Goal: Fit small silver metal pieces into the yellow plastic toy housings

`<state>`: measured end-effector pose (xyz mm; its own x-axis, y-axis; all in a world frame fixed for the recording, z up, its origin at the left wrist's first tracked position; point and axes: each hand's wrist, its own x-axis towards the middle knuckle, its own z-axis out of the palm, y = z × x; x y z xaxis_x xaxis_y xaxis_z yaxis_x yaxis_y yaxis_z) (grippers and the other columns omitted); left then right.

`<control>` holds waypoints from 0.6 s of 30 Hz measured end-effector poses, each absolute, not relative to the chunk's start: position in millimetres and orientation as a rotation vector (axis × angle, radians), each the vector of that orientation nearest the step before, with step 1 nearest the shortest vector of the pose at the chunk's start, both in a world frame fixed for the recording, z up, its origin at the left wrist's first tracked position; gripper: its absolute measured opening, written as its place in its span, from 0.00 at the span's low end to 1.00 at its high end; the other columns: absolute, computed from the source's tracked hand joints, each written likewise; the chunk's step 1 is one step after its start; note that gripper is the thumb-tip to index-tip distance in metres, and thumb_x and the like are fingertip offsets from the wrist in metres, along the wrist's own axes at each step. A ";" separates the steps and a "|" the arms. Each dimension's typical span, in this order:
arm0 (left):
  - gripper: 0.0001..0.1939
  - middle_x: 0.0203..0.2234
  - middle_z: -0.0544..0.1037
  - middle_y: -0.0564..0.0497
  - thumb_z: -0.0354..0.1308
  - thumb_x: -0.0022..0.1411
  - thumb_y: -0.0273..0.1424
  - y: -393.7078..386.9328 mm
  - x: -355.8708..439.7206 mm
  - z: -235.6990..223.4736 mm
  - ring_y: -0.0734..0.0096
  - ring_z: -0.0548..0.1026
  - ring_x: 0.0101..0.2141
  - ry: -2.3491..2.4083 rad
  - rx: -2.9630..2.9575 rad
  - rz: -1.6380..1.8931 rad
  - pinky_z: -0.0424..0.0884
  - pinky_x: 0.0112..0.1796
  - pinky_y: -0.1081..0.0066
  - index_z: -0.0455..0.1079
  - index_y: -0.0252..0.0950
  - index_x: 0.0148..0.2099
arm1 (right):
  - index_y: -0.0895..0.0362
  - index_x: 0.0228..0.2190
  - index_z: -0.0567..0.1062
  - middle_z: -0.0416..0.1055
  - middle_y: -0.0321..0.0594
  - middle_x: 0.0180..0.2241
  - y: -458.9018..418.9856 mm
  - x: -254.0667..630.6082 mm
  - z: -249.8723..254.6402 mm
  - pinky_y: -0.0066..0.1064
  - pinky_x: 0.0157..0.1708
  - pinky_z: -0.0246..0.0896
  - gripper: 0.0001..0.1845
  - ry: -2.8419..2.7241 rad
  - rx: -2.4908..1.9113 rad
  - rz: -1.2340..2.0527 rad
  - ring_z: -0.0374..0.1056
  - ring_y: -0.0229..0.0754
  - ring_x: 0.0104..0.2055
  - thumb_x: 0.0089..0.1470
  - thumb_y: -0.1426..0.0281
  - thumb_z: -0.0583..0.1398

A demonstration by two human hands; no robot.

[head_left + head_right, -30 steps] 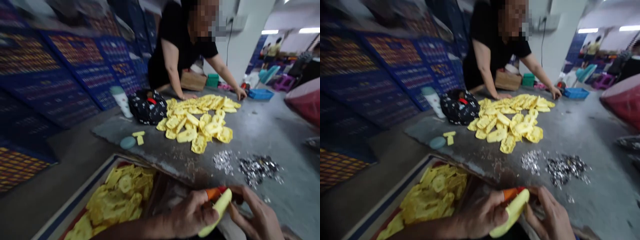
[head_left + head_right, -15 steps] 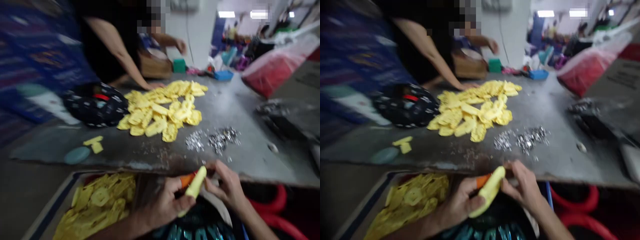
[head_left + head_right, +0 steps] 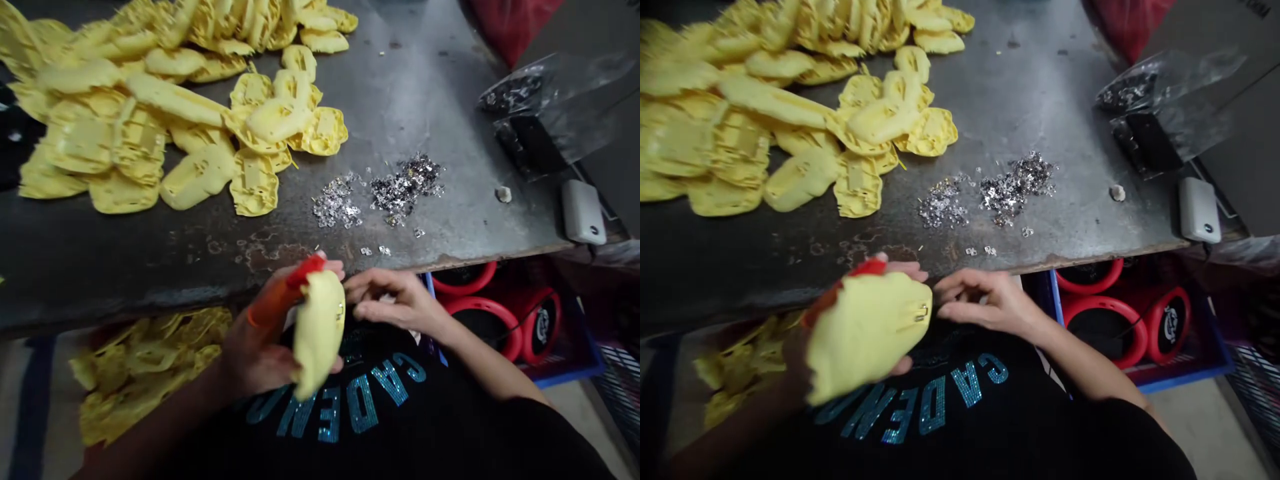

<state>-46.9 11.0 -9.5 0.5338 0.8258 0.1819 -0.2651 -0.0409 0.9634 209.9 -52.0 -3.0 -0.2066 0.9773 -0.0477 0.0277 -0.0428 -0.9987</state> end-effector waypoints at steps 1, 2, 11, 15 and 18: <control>0.55 0.64 0.81 0.46 0.89 0.44 0.37 12.5 -44.7 -7.7 0.41 0.79 0.64 0.528 1.292 0.993 0.83 0.61 0.50 0.73 0.52 0.74 | 0.49 0.47 0.85 0.85 0.39 0.42 -51.8 228.9 -0.4 0.38 0.44 0.73 0.11 -1.506 -1.325 1.083 0.80 0.44 0.43 0.69 0.58 0.69; 0.56 0.65 0.80 0.46 0.87 0.48 0.40 14.6 -43.6 -6.1 0.41 0.78 0.66 0.529 1.233 1.005 0.86 0.58 0.54 0.70 0.53 0.76 | 0.48 0.45 0.86 0.84 0.40 0.42 -51.6 249.5 0.9 0.41 0.47 0.72 0.08 -1.585 -1.512 0.731 0.79 0.46 0.45 0.70 0.61 0.67; 0.48 0.70 0.76 0.42 0.73 0.64 0.57 27.7 -54.5 -9.0 0.37 0.70 0.72 0.696 0.914 0.806 0.87 0.55 0.56 0.64 0.49 0.79 | 0.49 0.39 0.84 0.81 0.40 0.38 -38.0 320.8 -24.7 0.45 0.47 0.60 0.08 -1.828 -1.946 -0.087 0.72 0.52 0.45 0.69 0.59 0.68; 0.41 0.71 0.78 0.42 0.61 0.73 0.60 24.0 -53.3 -12.9 0.51 0.86 0.55 0.670 0.911 0.732 0.87 0.50 0.64 0.66 0.47 0.79 | 0.49 0.38 0.83 0.80 0.39 0.36 -36.6 308.0 -20.1 0.44 0.46 0.60 0.09 -1.811 -1.946 -0.041 0.72 0.51 0.43 0.71 0.61 0.65; 0.42 0.70 0.78 0.41 0.54 0.75 0.64 21.1 -49.8 -11.6 0.54 0.88 0.50 0.620 0.826 0.669 0.87 0.44 0.68 0.69 0.45 0.78 | 0.49 0.40 0.82 0.81 0.39 0.38 -42.3 301.7 -13.3 0.44 0.48 0.62 0.08 -1.825 -1.906 0.082 0.73 0.50 0.44 0.72 0.61 0.65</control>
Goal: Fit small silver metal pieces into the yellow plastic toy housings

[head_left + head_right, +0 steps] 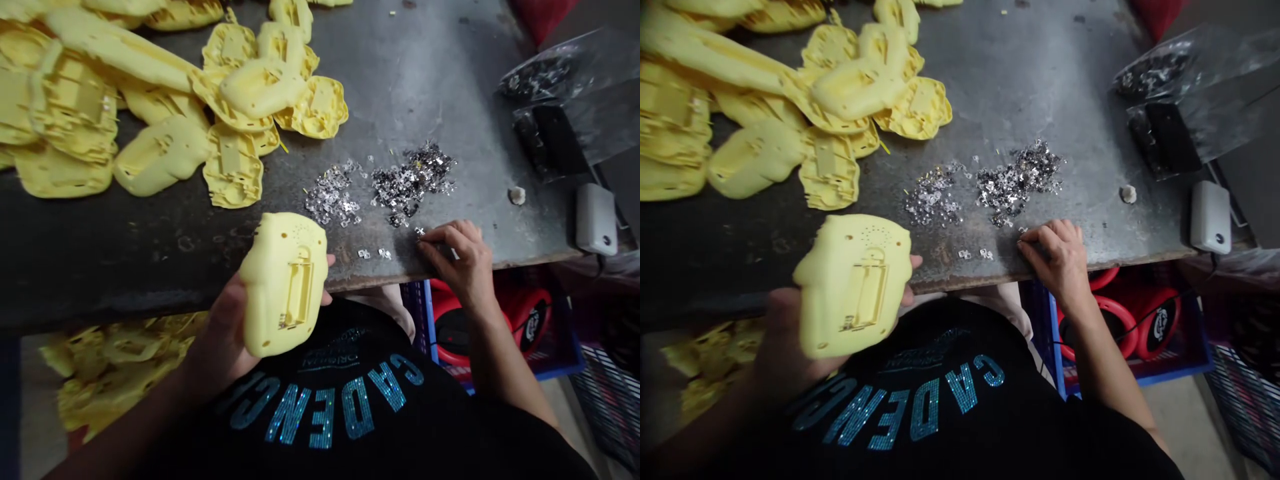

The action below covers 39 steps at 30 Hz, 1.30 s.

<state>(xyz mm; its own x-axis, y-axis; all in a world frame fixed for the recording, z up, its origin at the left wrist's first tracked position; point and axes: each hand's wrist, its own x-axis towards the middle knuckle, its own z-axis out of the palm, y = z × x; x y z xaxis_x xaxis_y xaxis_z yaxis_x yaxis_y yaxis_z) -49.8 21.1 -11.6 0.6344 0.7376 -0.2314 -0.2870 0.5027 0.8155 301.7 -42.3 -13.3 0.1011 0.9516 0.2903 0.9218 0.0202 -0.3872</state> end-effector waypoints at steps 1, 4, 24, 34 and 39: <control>0.43 0.70 0.79 0.41 0.51 0.76 0.65 19.8 -47.7 -10.3 0.53 0.88 0.51 0.612 0.791 0.665 0.87 0.45 0.68 0.69 0.43 0.78 | 0.49 0.41 0.83 0.82 0.40 0.39 -45.2 299.9 -12.3 0.44 0.48 0.62 0.08 -1.848 -1.890 0.109 0.74 0.50 0.44 0.73 0.62 0.65; 0.46 0.69 0.79 0.42 0.48 0.76 0.68 15.1 -40.5 -5.9 0.51 0.84 0.60 0.607 0.738 0.670 0.85 0.53 0.66 0.69 0.42 0.78 | 0.50 0.43 0.84 0.82 0.40 0.40 -55.1 295.8 -14.0 0.44 0.47 0.62 0.07 -1.886 -1.868 0.119 0.74 0.50 0.45 0.72 0.62 0.65; 0.34 0.60 0.87 0.44 0.56 0.78 0.58 1.1 -38.7 7.9 0.58 0.86 0.55 0.593 0.651 0.808 0.84 0.54 0.66 0.79 0.37 0.68 | 0.48 0.46 0.85 0.83 0.42 0.41 -44.7 280.2 -10.7 0.46 0.48 0.63 0.08 -1.917 -1.786 -0.073 0.76 0.51 0.46 0.73 0.63 0.64; 0.30 0.57 0.88 0.44 0.61 0.76 0.55 2.5 -46.9 -4.9 0.59 0.89 0.51 0.536 0.608 0.810 0.84 0.54 0.65 0.81 0.40 0.67 | 0.49 0.42 0.83 0.81 0.41 0.39 -22.5 264.7 -19.8 0.45 0.45 0.53 0.09 -2.175 -1.788 -0.199 0.68 0.52 0.44 0.75 0.61 0.63; 0.32 0.62 0.86 0.43 0.66 0.71 0.57 5.0 -50.2 -10.9 0.48 0.85 0.59 0.652 0.616 0.795 0.84 0.56 0.56 0.80 0.44 0.68 | 0.49 0.43 0.83 0.81 0.41 0.39 -8.1 274.3 -12.6 0.45 0.46 0.53 0.08 -2.128 -1.847 -0.243 0.68 0.52 0.45 0.74 0.63 0.63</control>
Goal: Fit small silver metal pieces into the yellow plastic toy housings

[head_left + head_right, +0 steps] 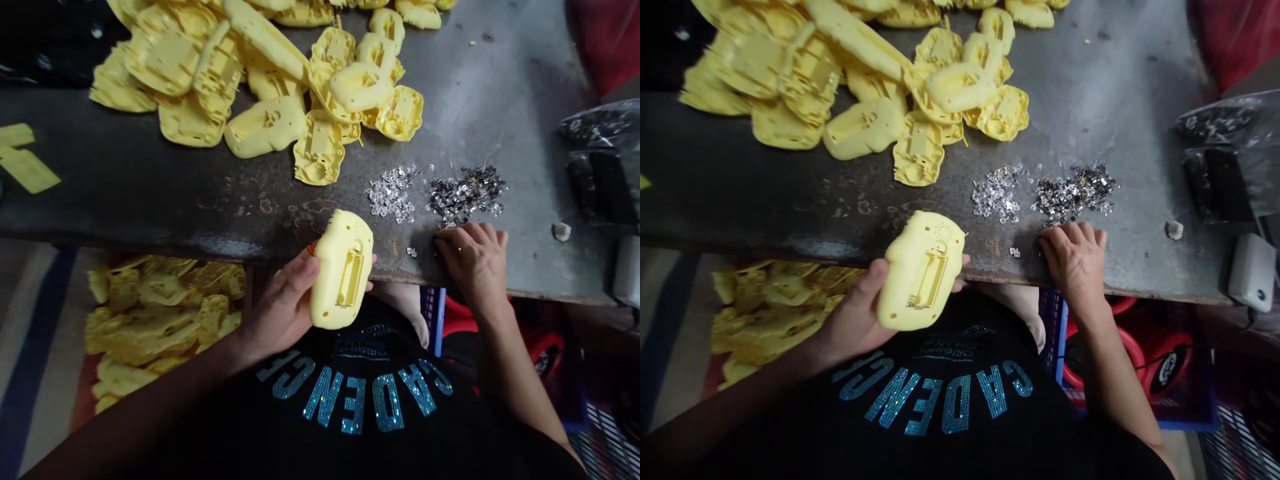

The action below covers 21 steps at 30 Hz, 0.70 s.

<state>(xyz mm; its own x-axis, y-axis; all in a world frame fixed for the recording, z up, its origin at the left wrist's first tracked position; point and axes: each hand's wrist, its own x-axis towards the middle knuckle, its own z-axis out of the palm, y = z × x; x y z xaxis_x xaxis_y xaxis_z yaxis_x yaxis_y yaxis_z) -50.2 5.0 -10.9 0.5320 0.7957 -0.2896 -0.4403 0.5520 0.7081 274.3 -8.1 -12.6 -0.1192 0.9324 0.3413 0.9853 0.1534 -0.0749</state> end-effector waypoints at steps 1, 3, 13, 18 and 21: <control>0.32 0.64 0.84 0.42 0.66 0.71 0.56 5.6 -50.3 -12.4 0.45 0.82 0.64 0.660 0.612 0.801 0.83 0.58 0.52 0.78 0.44 0.69 | 0.48 0.44 0.83 0.82 0.41 0.41 -4.4 272.3 -9.8 0.46 0.46 0.53 0.08 -2.118 -1.839 -0.246 0.69 0.52 0.46 0.73 0.63 0.63; 0.32 0.68 0.80 0.42 0.66 0.72 0.53 6.6 -50.1 -15.3 0.42 0.77 0.69 0.641 0.602 0.817 0.82 0.61 0.49 0.77 0.45 0.70 | 0.47 0.45 0.83 0.83 0.40 0.42 4.7 264.7 -4.4 0.46 0.48 0.55 0.08 -2.119 -1.805 -0.222 0.70 0.52 0.46 0.74 0.62 0.63; 0.29 0.70 0.78 0.43 0.70 0.72 0.49 10.9 -53.1 -15.5 0.43 0.75 0.71 0.616 0.557 0.846 0.81 0.63 0.51 0.77 0.46 0.70 | 0.46 0.48 0.85 0.83 0.43 0.47 93.4 262.0 -2.3 0.50 0.51 0.57 0.12 -2.119 -1.820 -0.136 0.70 0.56 0.51 0.74 0.65 0.60; 0.29 0.71 0.78 0.43 0.68 0.73 0.47 12.2 -54.5 -20.9 0.46 0.75 0.71 0.619 0.523 0.840 0.81 0.62 0.54 0.77 0.47 0.71 | 0.48 0.48 0.85 0.82 0.45 0.47 122.6 260.2 -4.0 0.48 0.49 0.54 0.10 -2.207 -1.824 -0.070 0.69 0.56 0.51 0.71 0.67 0.63; 0.29 0.71 0.78 0.42 0.67 0.74 0.47 12.6 -56.3 -23.7 0.46 0.75 0.71 0.606 0.525 0.828 0.82 0.62 0.55 0.76 0.46 0.72 | 0.49 0.46 0.85 0.82 0.45 0.46 117.0 253.1 -2.6 0.47 0.49 0.54 0.07 -2.293 -1.833 -0.043 0.69 0.57 0.51 0.70 0.67 0.65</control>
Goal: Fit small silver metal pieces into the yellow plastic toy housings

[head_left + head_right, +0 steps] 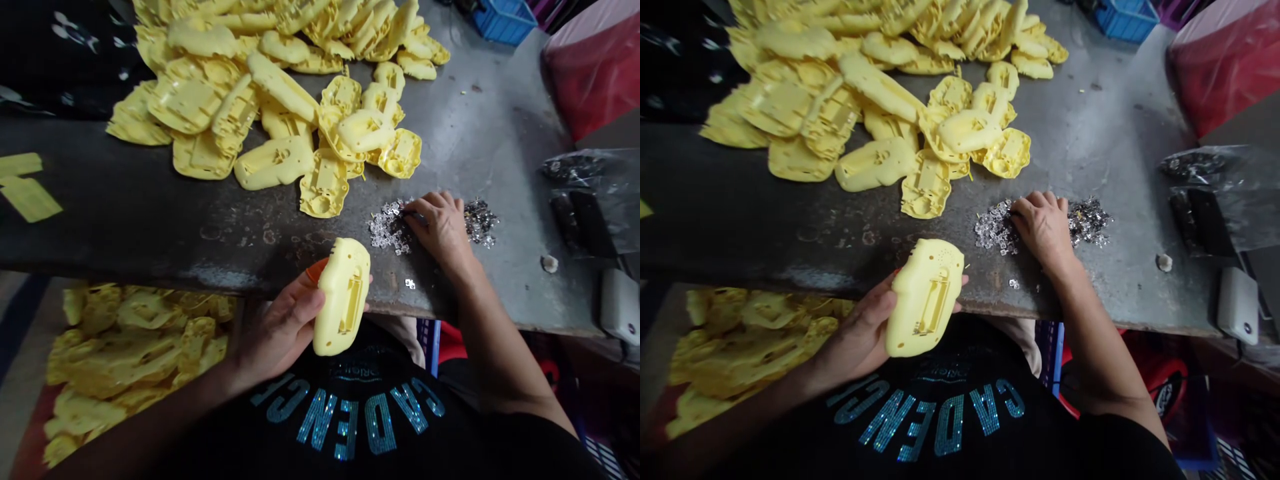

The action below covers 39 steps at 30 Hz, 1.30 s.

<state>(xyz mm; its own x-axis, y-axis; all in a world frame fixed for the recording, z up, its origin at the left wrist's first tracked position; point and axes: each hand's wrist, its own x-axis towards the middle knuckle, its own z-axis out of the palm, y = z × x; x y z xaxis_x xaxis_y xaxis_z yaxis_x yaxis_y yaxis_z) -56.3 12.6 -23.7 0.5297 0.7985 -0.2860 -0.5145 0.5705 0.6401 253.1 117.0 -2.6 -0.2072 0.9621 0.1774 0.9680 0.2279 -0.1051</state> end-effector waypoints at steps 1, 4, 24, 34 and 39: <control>0.29 0.71 0.78 0.42 0.67 0.74 0.47 12.6 -56.9 -24.0 0.45 0.75 0.71 0.600 0.524 0.831 0.82 0.62 0.55 0.76 0.46 0.72 | 0.50 0.44 0.84 0.82 0.45 0.45 110.1 251.6 -1.7 0.46 0.49 0.54 0.06 -2.322 -1.827 -0.040 0.70 0.56 0.50 0.70 0.67 0.65; 0.29 0.71 0.78 0.43 0.69 0.73 0.47 12.6 -57.9 -23.4 0.45 0.75 0.71 0.602 0.516 0.842 0.82 0.62 0.54 0.77 0.47 0.71 | 0.50 0.40 0.84 0.82 0.42 0.40 79.2 252.0 1.6 0.45 0.48 0.53 0.06 -2.384 -1.778 -0.025 0.70 0.54 0.47 0.71 0.64 0.67; 0.31 0.65 0.83 0.44 0.68 0.72 0.51 9.3 -56.6 -12.8 0.44 0.80 0.66 0.641 0.517 0.833 0.82 0.60 0.53 0.76 0.50 0.72 | 0.48 0.38 0.81 0.83 0.42 0.37 106.4 273.3 21.9 0.48 0.46 0.54 0.04 -2.255 -1.697 -0.130 0.71 0.54 0.44 0.69 0.66 0.66; 0.32 0.61 0.85 0.37 0.65 0.74 0.54 9.5 -44.0 -5.3 0.48 0.86 0.55 0.607 0.486 0.852 0.85 0.51 0.61 0.79 0.38 0.68 | 0.51 0.43 0.82 0.79 0.38 0.35 1.9 224.4 -6.5 0.43 0.45 0.53 0.06 -2.379 -1.515 -0.140 0.67 0.50 0.42 0.73 0.64 0.65; 0.37 0.57 0.86 0.34 0.62 0.74 0.58 5.6 -41.9 -5.6 0.55 0.89 0.40 0.592 0.472 0.825 0.76 0.25 0.73 0.76 0.35 0.70 | 0.51 0.42 0.83 0.80 0.37 0.35 7.0 229.9 -12.3 0.43 0.43 0.54 0.04 -2.314 -1.441 -0.107 0.68 0.49 0.40 0.72 0.66 0.67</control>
